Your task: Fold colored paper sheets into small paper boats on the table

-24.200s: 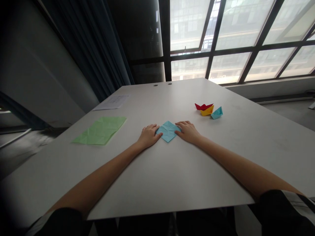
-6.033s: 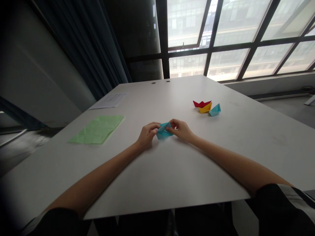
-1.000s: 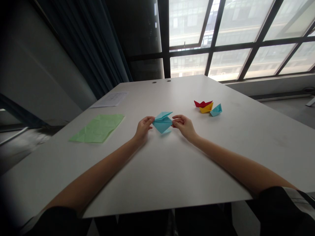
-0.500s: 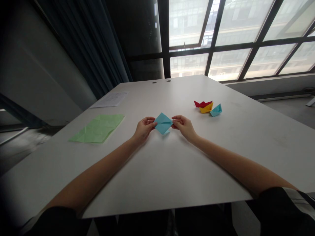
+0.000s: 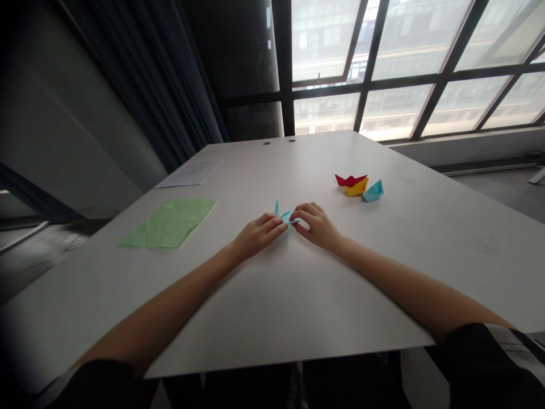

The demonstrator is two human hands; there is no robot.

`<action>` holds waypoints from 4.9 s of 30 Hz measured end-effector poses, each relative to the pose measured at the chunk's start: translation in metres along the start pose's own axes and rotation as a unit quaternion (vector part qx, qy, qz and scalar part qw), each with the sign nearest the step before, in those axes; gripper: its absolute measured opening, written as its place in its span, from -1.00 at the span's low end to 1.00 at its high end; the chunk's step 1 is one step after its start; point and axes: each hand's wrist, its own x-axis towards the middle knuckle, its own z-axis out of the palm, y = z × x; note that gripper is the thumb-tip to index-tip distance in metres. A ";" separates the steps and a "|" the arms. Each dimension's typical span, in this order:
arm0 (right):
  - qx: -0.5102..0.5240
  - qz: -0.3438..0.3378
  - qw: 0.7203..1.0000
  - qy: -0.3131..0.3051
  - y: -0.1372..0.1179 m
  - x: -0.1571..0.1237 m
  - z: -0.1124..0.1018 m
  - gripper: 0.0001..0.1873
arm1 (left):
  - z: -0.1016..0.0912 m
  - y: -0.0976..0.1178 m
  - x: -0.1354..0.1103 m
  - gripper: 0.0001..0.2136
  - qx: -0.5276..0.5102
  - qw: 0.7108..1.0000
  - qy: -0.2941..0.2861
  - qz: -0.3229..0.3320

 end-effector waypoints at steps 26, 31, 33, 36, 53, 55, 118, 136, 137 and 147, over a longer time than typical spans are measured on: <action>-0.025 0.011 0.984 -0.177 0.006 -0.004 -0.001 -0.70 | 0.006 -0.031 -0.011 -0.54 0.229 0.967 -0.110 -0.030; -0.006 -0.023 0.982 -0.190 0.005 -0.002 0.001 -0.73 | 0.011 -0.034 -0.009 -0.66 0.213 0.972 -0.091 -0.034; 0.009 -0.045 0.977 -0.209 0.004 -0.001 0.002 -0.72 | 0.012 -0.035 -0.009 -0.70 0.210 0.974 -0.075 -0.041; 0.031 -0.077 0.972 -0.220 0.004 -0.001 0.003 -0.74 | 0.013 -0.037 -0.009 -0.72 0.216 0.973 -0.061 -0.055; 0.056 -0.066 0.968 -0.234 0.005 0.000 -0.002 -0.74 | 0.013 -0.031 -0.008 -0.49 0.246 0.924 -0.244 -0.162; 0.039 -0.050 0.973 -0.223 0.009 0.000 -0.004 -0.74 | 0.013 -0.033 -0.009 -0.51 0.236 0.931 -0.231 -0.155; -0.039 0.072 0.968 -0.238 0.029 0.000 0.002 -0.66 | 0.002 -0.054 -0.007 -0.56 0.197 0.960 -0.194 -0.035; -0.054 0.035 0.967 -0.246 0.035 -0.008 -0.002 -0.58 | -0.002 -0.053 -0.005 -0.51 -0.022 0.990 -0.103 -0.095; -0.055 0.032 0.968 -0.241 0.035 -0.008 -0.002 -0.58 | 0.001 -0.053 -0.004 -0.52 -0.016 0.992 -0.086 -0.087; 0.008 0.020 0.984 -0.178 0.029 -0.006 -0.003 -0.63 | 0.005 -0.049 -0.002 -0.84 0.135 0.990 0.029 -0.008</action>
